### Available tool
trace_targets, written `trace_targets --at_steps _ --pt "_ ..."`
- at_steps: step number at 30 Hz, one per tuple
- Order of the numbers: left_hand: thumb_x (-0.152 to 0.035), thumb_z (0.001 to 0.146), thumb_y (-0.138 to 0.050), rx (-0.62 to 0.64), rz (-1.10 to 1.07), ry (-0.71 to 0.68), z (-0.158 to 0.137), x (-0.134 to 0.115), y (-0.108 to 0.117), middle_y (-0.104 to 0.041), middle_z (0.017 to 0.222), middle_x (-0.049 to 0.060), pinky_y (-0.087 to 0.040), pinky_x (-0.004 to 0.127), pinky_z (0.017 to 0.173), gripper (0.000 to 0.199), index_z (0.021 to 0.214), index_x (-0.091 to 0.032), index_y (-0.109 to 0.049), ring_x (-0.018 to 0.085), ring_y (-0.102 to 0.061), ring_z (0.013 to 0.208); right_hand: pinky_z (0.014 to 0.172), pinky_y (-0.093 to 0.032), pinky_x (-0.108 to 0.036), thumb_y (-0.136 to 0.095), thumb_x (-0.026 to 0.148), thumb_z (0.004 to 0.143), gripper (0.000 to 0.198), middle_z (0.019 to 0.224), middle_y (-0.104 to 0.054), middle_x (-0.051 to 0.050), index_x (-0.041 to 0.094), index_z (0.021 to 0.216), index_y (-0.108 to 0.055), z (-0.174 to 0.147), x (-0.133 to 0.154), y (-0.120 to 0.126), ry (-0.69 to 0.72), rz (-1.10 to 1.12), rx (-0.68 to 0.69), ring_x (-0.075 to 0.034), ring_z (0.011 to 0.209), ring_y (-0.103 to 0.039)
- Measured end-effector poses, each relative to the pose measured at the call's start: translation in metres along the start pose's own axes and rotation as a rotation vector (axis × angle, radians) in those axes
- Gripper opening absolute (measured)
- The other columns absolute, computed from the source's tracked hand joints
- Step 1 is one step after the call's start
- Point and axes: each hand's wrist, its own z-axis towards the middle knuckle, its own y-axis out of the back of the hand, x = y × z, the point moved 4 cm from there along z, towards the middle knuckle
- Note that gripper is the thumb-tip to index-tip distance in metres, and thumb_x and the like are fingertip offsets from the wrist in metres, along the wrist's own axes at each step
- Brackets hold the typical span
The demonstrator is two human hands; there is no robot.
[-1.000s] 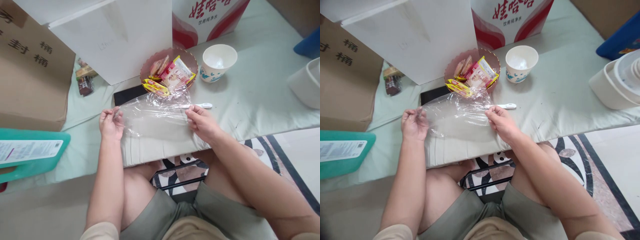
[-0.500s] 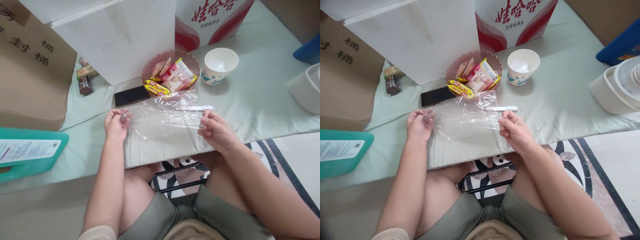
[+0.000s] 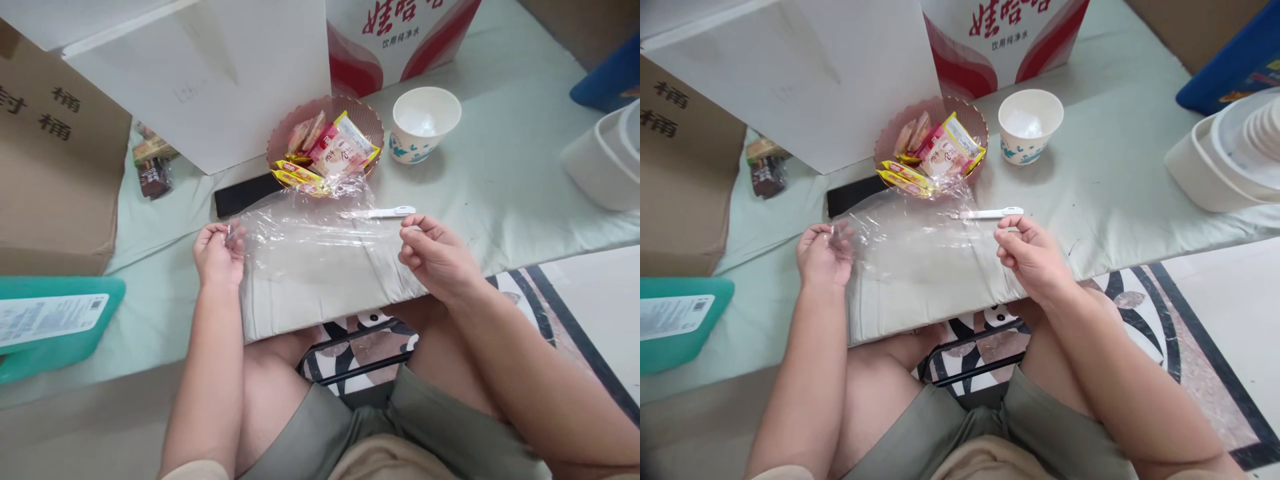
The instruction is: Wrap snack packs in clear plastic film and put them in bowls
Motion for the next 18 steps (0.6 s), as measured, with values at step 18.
trace_targets --at_steps 18 --pt "-0.022 0.079 -0.067 0.168 0.204 -0.162 -0.013 -0.008 0.033 -0.070 0.108 0.001 -0.056 0.023 0.071 0.031 0.108 -0.031 -0.060 0.013 -0.071 0.085 0.057 -0.049 -0.032 -0.068 0.030 0.078 0.037 0.094 -0.066 -0.003 0.025 0.113 -0.059 0.024 0.001 -0.016 0.274 -0.780 -0.062 -0.017 0.061 -0.068"
